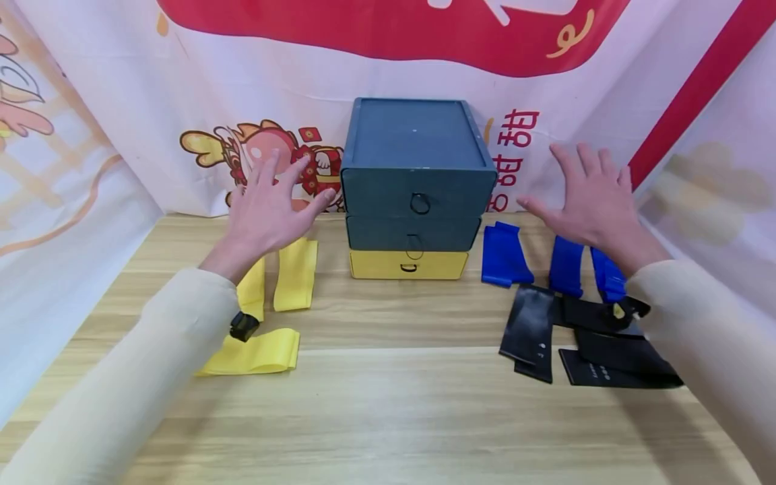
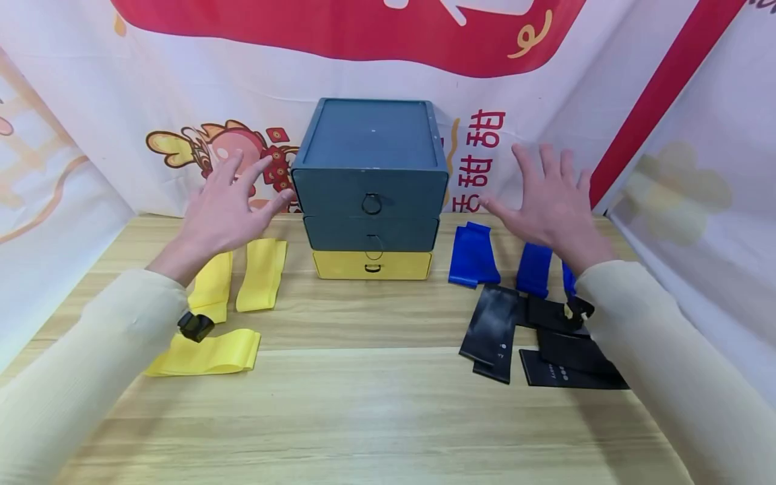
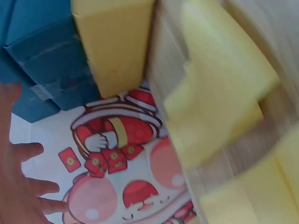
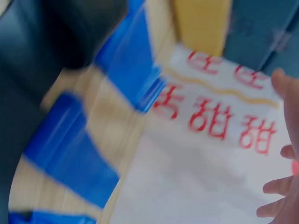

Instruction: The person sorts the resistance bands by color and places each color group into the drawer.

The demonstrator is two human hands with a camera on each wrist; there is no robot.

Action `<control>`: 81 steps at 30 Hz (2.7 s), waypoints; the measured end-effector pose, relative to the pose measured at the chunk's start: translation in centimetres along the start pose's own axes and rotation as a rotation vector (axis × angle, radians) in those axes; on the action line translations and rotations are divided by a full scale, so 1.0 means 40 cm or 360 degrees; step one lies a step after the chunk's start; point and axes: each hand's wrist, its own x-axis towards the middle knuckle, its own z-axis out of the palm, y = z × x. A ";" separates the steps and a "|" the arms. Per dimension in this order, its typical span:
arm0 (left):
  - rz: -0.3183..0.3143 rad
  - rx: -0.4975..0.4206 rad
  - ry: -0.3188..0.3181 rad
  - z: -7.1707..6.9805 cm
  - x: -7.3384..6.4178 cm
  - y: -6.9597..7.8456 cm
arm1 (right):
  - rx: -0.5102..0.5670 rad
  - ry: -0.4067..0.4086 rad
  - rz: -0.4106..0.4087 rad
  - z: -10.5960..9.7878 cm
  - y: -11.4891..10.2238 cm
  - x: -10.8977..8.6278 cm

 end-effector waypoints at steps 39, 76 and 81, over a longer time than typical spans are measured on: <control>0.0131 -0.1983 0.0231 0.028 0.007 0.186 | 0.2049 -0.0066 0.0278 0.019 -0.453 -0.173; 0.0068 -0.2083 0.0162 0.035 0.006 0.189 | 0.1814 0.0171 0.0067 0.048 -0.454 -0.191; 0.0041 -0.2070 0.0144 0.035 0.011 0.190 | 0.1789 0.0162 0.0100 0.043 -0.452 -0.191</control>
